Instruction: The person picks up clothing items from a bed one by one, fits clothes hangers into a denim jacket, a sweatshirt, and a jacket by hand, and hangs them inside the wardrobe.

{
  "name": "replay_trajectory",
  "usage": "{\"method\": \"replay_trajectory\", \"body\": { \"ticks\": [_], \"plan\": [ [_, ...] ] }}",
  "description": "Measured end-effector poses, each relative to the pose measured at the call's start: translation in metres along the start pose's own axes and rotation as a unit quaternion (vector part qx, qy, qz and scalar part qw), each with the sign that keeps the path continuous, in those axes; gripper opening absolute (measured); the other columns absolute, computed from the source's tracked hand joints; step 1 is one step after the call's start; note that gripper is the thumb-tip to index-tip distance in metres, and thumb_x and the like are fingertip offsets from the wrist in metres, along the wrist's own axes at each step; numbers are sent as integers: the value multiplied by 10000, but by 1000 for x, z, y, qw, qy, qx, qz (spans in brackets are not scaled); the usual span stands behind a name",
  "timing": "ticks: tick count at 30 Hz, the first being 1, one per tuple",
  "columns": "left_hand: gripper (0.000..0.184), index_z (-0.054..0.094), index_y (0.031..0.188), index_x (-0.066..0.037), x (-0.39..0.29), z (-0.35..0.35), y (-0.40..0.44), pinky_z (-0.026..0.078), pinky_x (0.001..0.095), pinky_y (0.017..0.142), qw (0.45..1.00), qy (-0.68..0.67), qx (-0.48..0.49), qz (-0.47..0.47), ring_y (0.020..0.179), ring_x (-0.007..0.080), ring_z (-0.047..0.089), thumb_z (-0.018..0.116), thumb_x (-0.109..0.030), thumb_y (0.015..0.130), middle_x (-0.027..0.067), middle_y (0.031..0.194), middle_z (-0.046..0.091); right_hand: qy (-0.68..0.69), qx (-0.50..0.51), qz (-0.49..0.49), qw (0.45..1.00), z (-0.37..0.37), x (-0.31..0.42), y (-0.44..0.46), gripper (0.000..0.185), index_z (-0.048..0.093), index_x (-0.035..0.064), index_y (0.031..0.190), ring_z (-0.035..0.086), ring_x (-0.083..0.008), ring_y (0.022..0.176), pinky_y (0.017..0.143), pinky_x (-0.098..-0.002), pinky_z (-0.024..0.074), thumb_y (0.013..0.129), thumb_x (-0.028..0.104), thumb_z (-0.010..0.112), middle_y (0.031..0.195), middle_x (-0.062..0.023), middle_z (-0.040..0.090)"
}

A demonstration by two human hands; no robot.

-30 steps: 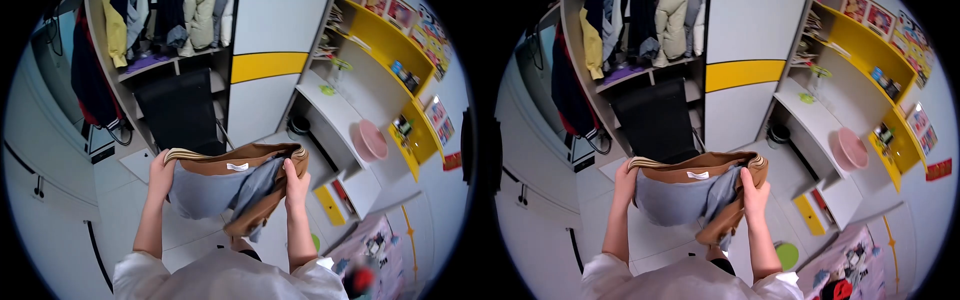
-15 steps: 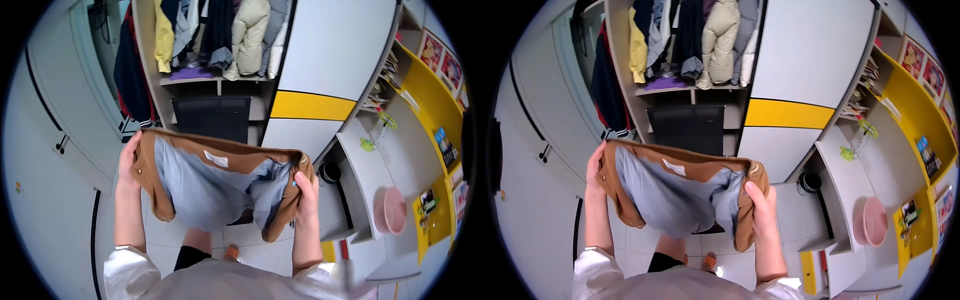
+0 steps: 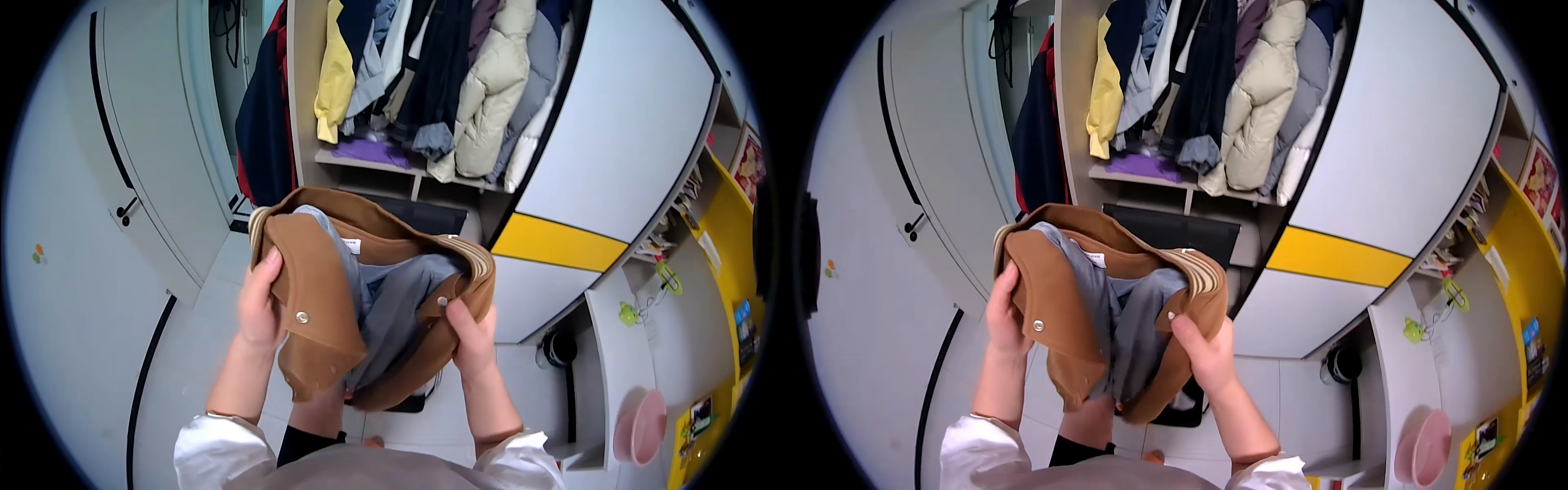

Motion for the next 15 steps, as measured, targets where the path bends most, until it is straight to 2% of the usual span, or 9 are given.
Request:
{"method": "replay_trajectory", "body": {
  "ticks": [3,6,7,9,12,15],
  "plan": [
    [425,408,1313,-27,23,-25,45,447,373,935,1000,-17,11,17,1132,235,536,387,-276,968,124,1250,531,-27,35,-7,999,8,-22,43,239,556,4,1001,522,-94,820,721,-245,429,851,172,635,913,-16,575],
    [426,402,1317,-26,58,-53,87,442,383,943,996,-87,24,-4,1134,243,535,385,-270,968,128,1251,530,-70,64,-12,995,9,-49,89,235,553,5,1003,528,-94,827,727,-246,433,836,143,643,917,-15,578],
    [463,402,1316,-26,72,-66,101,428,398,960,998,-61,1,-3,1155,256,517,414,-306,948,137,1265,517,-79,42,70,993,-7,-79,102,631,414,11,1235,526,-154,977,858,-292,432,740,242,728,1082,-63,543],
    [508,393,1325,-26,93,-82,128,416,404,973,998,-61,28,14,1169,265,503,436,-337,925,139,1283,503,-74,23,64,995,-21,-102,130,672,384,9,1265,528,-162,986,872,-297,431,736,238,728,1099,-68,536],
    [623,335,1375,-34,85,-81,175,343,423,1040,993,-16,101,60,1250,302,417,418,-420,893,155,1367,417,-10,53,-64,997,7,-83,185,365,543,-9,1114,548,-230,1002,910,-348,401,804,153,648,1077,-112,574],
    [628,331,1377,-34,45,-68,258,345,417,1040,991,-35,109,65,1243,297,425,435,-411,886,152,1361,423,6,71,-111,991,45,-61,274,380,539,-7,1124,526,-259,1028,930,-363,381,804,165,650,1093,-128,562]
  ]
}}
Point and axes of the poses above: each hand's wrist, its own y-axis towards the middle knuckle, its own z-axis out of the palm, x = y × z, the point moved 8 cm from there along y, towards the middle knuckle
